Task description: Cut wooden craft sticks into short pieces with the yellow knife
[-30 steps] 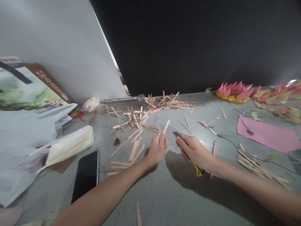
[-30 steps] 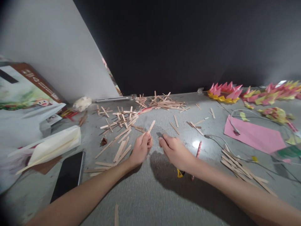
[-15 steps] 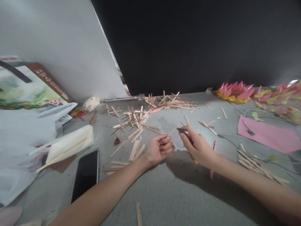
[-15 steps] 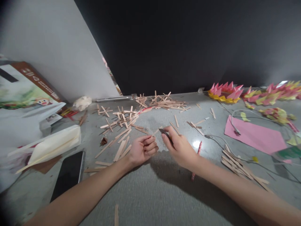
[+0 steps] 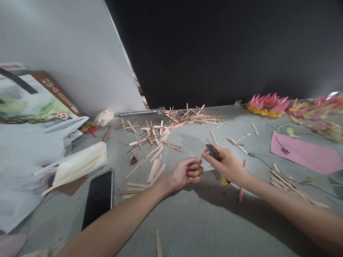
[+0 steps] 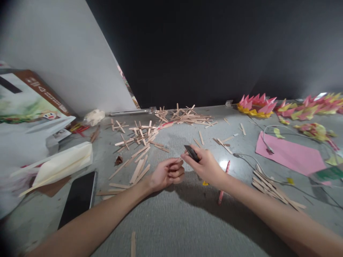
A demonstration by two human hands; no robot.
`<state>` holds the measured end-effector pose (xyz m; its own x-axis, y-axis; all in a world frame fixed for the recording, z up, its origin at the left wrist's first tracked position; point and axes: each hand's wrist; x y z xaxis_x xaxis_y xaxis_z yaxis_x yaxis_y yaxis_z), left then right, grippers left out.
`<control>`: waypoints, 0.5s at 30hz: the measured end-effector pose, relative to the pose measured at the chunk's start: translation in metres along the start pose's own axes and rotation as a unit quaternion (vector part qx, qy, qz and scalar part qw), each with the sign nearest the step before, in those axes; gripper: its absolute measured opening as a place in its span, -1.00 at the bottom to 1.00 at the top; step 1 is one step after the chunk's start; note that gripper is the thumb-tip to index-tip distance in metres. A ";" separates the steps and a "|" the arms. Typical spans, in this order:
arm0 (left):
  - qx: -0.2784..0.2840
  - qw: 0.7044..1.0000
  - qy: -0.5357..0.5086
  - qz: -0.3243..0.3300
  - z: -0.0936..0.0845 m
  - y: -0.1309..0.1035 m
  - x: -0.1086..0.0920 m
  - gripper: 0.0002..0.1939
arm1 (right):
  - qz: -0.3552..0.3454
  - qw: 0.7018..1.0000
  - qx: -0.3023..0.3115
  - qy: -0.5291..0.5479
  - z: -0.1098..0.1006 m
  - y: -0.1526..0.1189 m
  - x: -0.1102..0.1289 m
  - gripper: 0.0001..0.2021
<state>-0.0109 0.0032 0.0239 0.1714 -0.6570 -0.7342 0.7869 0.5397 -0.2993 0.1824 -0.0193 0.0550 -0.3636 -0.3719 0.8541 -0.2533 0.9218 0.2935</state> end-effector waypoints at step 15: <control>-0.220 0.911 0.256 0.236 -0.004 0.002 0.024 -0.50 | 0.064 0.995 0.059 -0.043 0.003 -0.013 0.022 -0.70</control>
<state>-0.0079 -0.0094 0.0037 0.0410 -0.0261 -0.9988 0.3632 0.9317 -0.0094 0.1748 -0.0393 0.0685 -0.4735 -0.2651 0.8399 -0.3022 0.9446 0.1278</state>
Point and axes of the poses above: each hand's wrist, its own y-axis towards the middle knuckle, its own z-axis out of the palm, x = y × z, and after that the axes turned 5 degrees about -z, right-handed
